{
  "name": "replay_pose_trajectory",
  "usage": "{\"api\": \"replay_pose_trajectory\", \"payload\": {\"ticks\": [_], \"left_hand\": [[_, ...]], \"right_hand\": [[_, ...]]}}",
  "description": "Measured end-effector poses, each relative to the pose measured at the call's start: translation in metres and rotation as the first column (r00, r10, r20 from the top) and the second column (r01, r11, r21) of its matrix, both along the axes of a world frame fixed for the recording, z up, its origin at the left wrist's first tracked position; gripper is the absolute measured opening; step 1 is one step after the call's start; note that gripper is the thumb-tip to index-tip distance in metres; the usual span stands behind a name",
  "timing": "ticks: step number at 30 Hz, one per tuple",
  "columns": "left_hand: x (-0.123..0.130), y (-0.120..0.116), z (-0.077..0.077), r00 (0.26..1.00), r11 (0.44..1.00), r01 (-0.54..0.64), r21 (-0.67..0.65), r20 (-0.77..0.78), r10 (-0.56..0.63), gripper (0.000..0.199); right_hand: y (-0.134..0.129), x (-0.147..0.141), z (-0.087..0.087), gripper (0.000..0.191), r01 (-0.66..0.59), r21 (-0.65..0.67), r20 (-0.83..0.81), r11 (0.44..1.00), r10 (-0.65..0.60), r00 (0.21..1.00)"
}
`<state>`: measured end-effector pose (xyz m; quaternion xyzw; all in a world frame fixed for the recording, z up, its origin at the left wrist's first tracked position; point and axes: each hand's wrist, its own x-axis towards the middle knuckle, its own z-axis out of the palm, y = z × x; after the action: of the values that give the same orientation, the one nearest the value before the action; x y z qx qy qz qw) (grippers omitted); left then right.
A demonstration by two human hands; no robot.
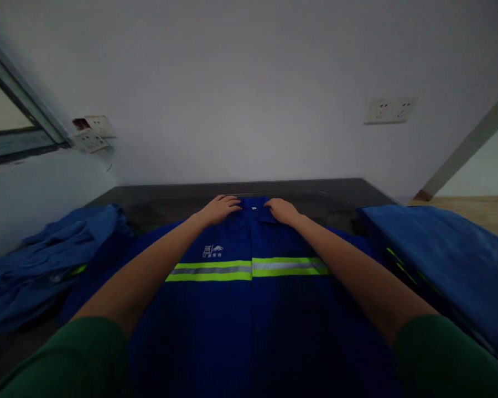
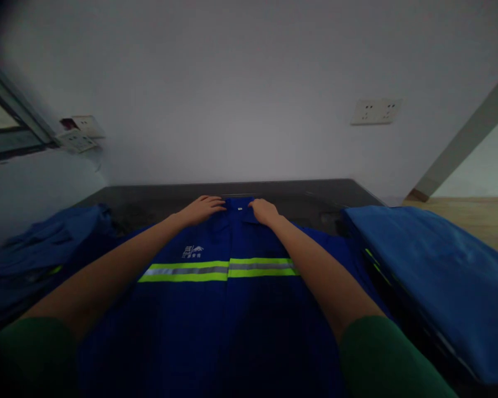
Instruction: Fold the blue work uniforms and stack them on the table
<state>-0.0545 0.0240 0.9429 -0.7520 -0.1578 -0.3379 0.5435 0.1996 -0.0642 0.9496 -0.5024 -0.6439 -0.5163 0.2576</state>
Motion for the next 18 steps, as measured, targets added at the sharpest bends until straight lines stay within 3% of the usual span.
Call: {"api": "replay_pose_trajectory", "payload": {"ticks": [4,7,13,18], "left_hand": [[0.014,0.014,0.037,0.984,0.996,-0.075,-0.038,-0.165,0.068,0.019],[0.02,0.025,0.048,0.985,0.991,-0.125,-0.051,-0.124,0.118,0.019],[0.051,0.054,0.034,0.993,0.998,-0.054,-0.044,0.106,0.059,0.026],[0.062,0.074,0.021,0.931,0.977,0.213,0.005,0.301,-0.205,0.038]], "right_hand": [[0.029,-0.002,0.018,0.042,0.003,-0.078,0.144,0.997,0.008,0.99],[0.044,0.007,0.023,0.042,0.069,-0.105,0.14,0.992,-0.054,0.989],[0.05,0.021,0.011,0.049,0.056,-0.036,0.03,0.998,-0.055,0.998],[0.041,-0.013,-0.01,0.042,-0.011,0.107,0.05,0.994,0.006,0.999]]}}
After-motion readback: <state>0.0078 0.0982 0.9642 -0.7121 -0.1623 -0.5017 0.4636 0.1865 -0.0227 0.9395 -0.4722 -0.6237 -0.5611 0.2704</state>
